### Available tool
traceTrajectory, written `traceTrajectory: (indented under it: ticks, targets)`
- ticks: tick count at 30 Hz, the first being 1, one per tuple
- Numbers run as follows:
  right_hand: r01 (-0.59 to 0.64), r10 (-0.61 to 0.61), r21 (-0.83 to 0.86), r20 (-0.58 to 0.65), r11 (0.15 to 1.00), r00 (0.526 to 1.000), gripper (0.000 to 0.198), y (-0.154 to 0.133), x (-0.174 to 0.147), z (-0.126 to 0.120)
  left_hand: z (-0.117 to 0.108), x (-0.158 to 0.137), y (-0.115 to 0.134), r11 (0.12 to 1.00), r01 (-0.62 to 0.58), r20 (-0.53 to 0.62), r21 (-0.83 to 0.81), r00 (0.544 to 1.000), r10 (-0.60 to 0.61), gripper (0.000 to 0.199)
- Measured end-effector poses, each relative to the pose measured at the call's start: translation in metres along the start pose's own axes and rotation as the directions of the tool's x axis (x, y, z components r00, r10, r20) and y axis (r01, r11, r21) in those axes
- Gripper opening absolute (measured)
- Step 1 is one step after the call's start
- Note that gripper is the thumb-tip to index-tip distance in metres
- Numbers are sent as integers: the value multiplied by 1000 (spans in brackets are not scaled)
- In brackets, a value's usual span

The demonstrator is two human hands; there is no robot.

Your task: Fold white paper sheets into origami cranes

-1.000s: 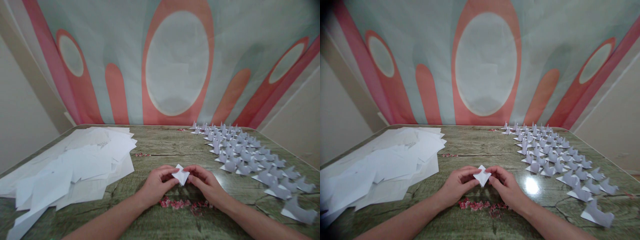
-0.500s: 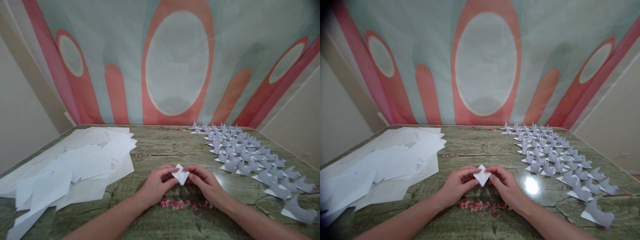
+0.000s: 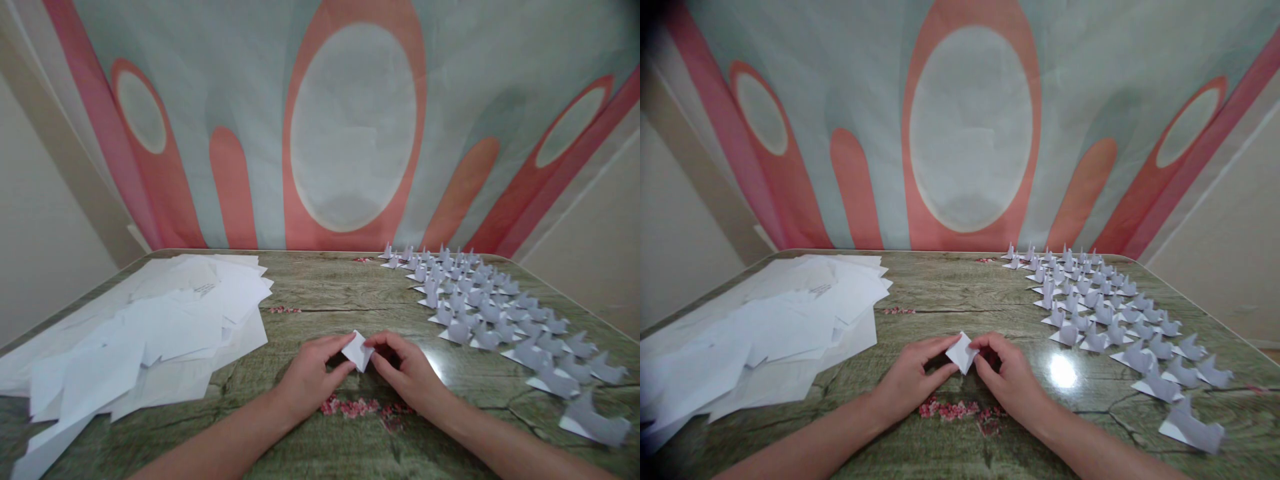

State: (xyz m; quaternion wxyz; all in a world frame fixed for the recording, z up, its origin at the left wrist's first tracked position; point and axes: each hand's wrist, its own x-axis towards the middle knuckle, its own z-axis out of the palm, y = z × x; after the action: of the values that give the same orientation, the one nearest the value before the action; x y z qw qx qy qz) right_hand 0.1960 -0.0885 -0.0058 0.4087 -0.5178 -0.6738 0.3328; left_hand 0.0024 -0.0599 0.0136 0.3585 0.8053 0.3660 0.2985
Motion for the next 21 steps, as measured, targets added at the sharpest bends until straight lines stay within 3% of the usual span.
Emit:
traceTrajectory:
  ticks: [4,10,17,21]
  targets:
    - [130,-130,-109,14,985,991,17,-1,1,1,-3,0,-3,986,-63,30,155,998,59,40]
    - [193,-186,-195,53,962,981,21,2,2,2,0,0,-3,946,-119,51,300,993,109,36]
    - [312,-271,-375,160,873,949,23,4,5,-1,-1,-3,1,933,-125,84,338,991,103,38]
    - [320,-284,-413,148,853,947,21,5,5,-1,0,-2,1,934,-99,60,344,995,83,33]
